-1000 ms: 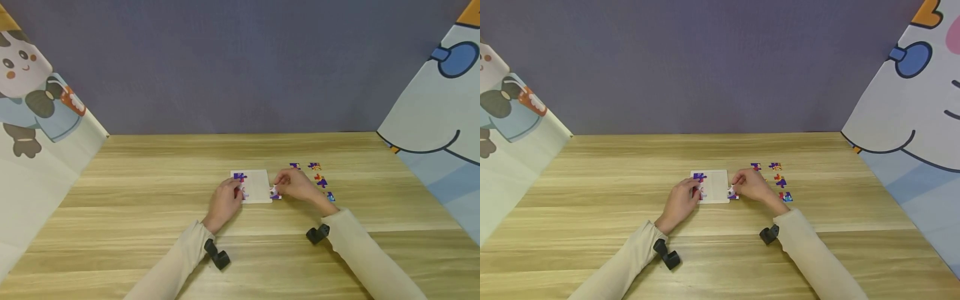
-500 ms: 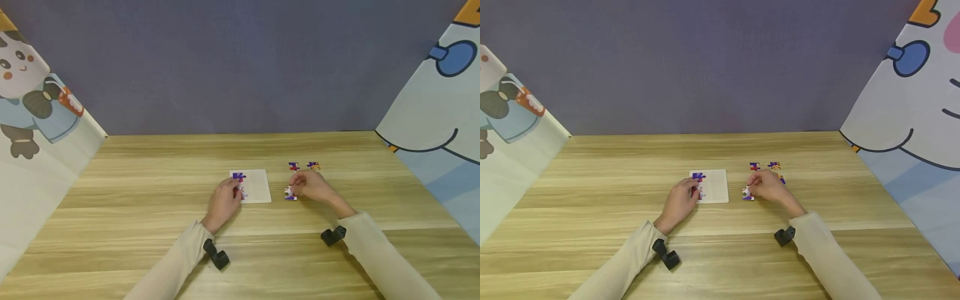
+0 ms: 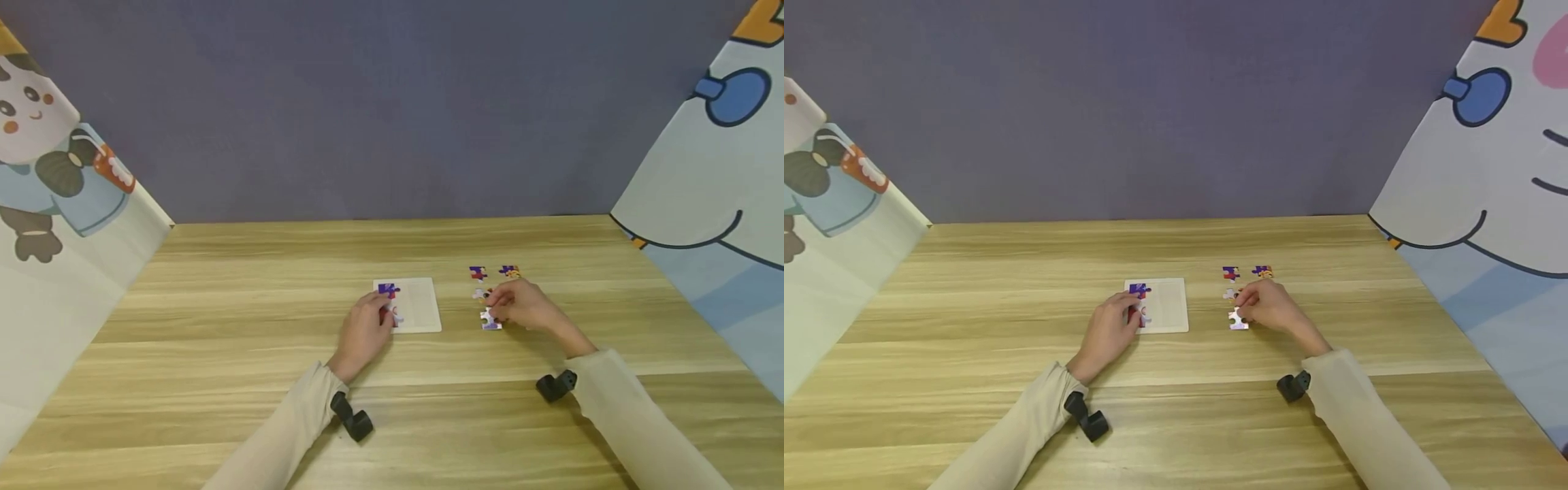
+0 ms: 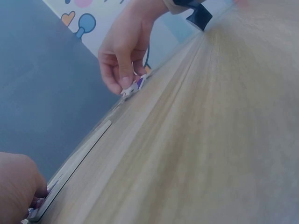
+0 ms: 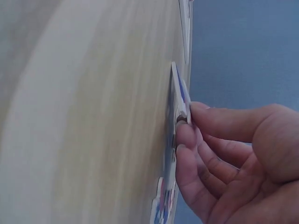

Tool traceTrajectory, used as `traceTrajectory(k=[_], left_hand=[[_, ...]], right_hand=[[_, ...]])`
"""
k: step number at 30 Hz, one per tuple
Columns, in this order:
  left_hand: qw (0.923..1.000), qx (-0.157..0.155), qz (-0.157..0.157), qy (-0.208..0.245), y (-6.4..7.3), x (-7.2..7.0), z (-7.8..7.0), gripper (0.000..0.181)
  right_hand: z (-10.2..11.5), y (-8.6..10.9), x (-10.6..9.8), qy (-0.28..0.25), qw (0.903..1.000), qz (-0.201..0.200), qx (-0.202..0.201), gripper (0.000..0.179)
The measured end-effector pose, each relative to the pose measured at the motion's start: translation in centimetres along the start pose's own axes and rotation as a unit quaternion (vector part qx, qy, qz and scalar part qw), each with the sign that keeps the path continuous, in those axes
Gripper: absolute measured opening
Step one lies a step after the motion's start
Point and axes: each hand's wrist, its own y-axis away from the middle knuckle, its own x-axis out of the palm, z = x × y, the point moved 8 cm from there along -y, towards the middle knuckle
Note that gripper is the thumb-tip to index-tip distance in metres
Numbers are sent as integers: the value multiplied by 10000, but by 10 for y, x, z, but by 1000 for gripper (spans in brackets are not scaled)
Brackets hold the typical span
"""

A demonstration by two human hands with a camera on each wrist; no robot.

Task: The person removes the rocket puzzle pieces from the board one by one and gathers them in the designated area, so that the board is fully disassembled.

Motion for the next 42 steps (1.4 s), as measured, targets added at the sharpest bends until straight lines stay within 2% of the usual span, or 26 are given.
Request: traceTrajectory(k=[9,14,22,29,36,42], left_hand=[[9999,94,-42,-23,1,-1,-2,26],[9999,109,-81,-27,0,-2,-2,25],[10000,67,-24,-13,0,-1,-1,24],[10000,38,-28,-33,0,-1,0,25],[9999,99,-73,-42,0,-1,-1,25],[9999,86,-67,-38,0,-1,-1,25]], right_hand=[[-2,0,-2,429,9990,-15,160,11],[2,1,-5,591,9982,-66,43,11],[6,1,-6,801,9967,-114,89,11],[7,-1,-7,809,9966,-122,121,7],[18,-8,-5,903,9957,-171,-141,7],[28,-15,4,649,9973,-112,-311,7]])
